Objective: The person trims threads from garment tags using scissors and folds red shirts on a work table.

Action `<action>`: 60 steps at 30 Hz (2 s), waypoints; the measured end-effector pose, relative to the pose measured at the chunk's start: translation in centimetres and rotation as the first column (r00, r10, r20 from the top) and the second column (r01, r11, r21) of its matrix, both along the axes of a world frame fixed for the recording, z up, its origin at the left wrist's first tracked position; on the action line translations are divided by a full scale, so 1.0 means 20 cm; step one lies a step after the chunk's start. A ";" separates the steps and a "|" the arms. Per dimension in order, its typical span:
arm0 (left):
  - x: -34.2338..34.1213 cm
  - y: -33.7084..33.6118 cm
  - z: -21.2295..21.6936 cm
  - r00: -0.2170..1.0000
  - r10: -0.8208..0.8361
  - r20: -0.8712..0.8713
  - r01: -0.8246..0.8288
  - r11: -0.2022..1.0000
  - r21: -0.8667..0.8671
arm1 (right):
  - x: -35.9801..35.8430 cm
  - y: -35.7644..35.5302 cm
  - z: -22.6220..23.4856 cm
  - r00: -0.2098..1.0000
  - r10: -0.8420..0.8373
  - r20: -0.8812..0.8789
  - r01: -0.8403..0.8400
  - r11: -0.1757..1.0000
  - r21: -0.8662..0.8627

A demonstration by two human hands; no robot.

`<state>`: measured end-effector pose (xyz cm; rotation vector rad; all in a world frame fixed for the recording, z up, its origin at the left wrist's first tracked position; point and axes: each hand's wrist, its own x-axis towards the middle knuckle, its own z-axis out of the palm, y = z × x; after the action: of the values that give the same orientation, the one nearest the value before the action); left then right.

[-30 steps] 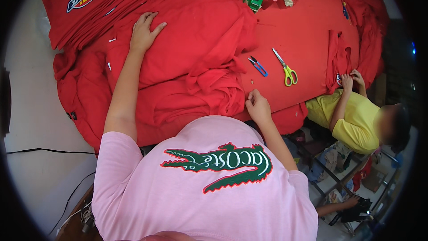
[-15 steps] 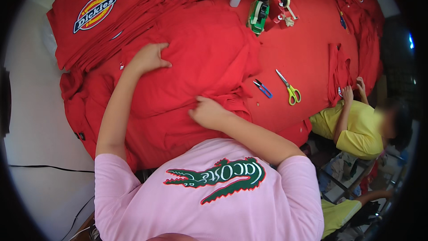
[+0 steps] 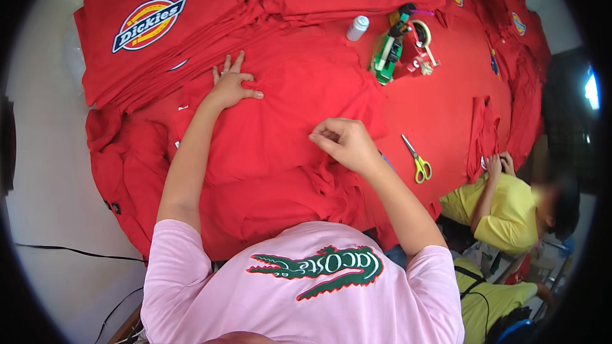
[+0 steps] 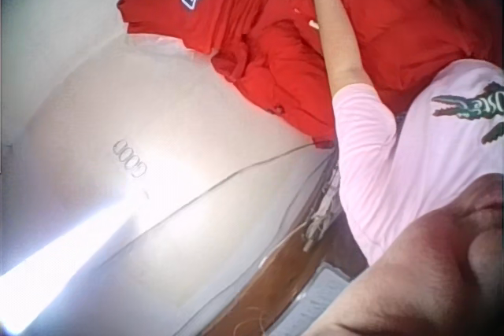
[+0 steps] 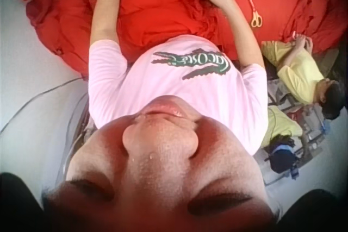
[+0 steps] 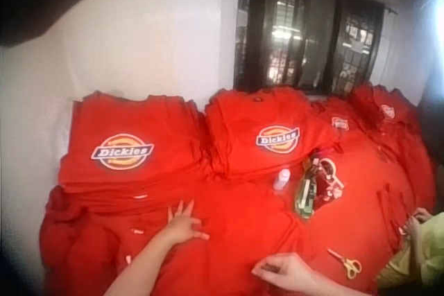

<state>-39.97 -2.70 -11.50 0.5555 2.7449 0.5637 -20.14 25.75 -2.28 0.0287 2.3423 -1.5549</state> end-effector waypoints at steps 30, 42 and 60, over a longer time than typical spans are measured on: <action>0.35 -0.43 0.38 0.927 0.296 -0.232 -0.182 0.893 0.411 | 0.14 -0.41 -0.24 0.710 -0.220 0.669 0.702 0.149 -0.696; 0.36 -0.99 -0.24 0.784 0.528 0.327 -0.531 0.296 0.794 | -0.34 -0.12 0.02 0.945 -0.325 0.033 0.170 0.403 -0.899; 1.44 -0.54 -0.14 0.272 -0.107 0.956 -0.962 -0.001 0.273 | 0.70 -0.09 -0.50 0.826 -0.526 0.202 0.549 0.833 -0.073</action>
<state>-11.07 -13.50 -14.40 -0.7309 1.0796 2.1216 -6.21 23.96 -12.23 0.8346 2.1948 -1.8540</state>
